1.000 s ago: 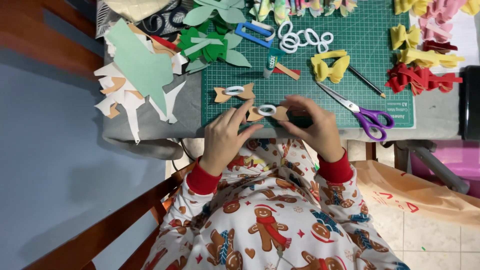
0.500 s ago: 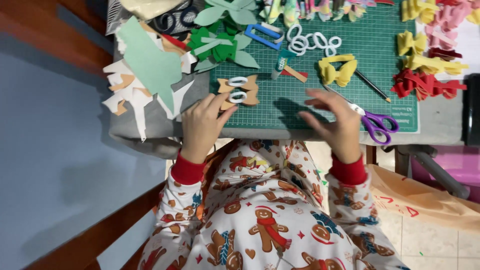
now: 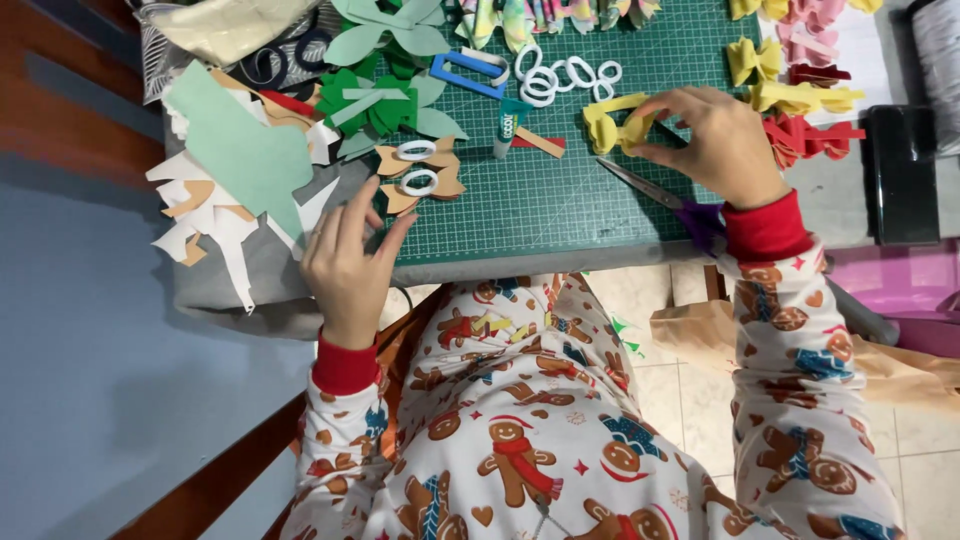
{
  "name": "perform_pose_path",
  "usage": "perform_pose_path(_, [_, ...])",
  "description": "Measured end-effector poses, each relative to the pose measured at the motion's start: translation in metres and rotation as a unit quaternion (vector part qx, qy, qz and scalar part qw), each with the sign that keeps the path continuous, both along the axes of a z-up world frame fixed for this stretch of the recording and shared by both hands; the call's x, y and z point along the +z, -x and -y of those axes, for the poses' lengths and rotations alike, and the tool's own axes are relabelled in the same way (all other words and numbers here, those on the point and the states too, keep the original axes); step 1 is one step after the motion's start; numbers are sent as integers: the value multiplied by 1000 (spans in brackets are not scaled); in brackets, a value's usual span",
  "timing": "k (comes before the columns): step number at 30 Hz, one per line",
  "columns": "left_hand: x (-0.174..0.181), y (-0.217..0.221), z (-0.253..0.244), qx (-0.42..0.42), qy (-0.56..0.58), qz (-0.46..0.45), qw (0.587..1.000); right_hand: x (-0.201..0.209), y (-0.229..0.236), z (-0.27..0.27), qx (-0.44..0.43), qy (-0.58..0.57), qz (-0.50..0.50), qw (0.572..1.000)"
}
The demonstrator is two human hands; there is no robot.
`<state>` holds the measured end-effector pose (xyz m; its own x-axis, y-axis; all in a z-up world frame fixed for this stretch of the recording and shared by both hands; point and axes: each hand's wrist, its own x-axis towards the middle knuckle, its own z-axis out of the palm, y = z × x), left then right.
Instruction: Assembling small leather or fabric accessories like bows and butterflies using glue.
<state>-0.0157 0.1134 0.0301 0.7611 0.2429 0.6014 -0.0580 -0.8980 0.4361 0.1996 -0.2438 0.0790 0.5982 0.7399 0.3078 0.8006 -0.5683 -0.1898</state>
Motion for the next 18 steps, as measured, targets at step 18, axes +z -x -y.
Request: perform_pose_path(18, [-46, -39, 117, -486, 674, -178, 527, -63, 118, -34, 89, -374, -323, 864])
